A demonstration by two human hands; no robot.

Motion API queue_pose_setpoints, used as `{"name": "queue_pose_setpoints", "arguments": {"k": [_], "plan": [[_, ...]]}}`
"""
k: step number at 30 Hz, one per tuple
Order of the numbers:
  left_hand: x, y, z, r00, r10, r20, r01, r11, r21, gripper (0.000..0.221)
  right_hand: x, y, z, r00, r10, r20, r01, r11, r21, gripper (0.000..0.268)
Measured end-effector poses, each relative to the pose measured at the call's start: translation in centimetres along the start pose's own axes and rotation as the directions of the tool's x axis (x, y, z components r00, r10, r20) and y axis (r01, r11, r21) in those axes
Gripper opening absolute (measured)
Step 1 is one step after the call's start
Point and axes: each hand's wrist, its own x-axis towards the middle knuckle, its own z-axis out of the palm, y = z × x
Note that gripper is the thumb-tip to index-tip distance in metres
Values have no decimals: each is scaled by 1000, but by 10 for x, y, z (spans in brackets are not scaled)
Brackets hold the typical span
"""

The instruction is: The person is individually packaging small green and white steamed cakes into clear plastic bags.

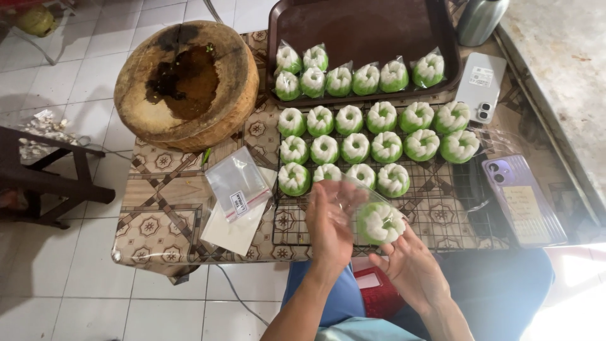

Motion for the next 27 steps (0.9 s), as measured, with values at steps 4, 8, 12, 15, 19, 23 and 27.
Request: {"name": "queue_pose_setpoints", "arguments": {"k": [4,8,12,15,19,23,27], "plan": [[2,5,6,997,-72,-37,68,993,-93,39,1,4,-11,993,-80,85,79,997,25,66],[4,-1,-2,997,-59,47,65,989,-137,31,5,10,-20,994,-113,11,112,992,57,55],[6,-1,-1,997,4,76,8,986,-166,36,5,10,-18,990,-142,-8,142,989,34,59],[3,-2,1,997,6,83,2,995,-102,39,5,10,-17,990,-142,19,142,990,20,60],[2,-4,5,998,49,30,-49,999,-18,40,3,8,-14,993,-120,-17,119,993,-11,53],[2,-11,-4,999,39,-34,-40,999,-16,44,2,2,-10,993,-117,-16,114,985,-129,52],[2,-17,-7,1000,-10,-30,9,999,-37,40,3,2,-14,998,-70,5,70,996,-63,56]]}}
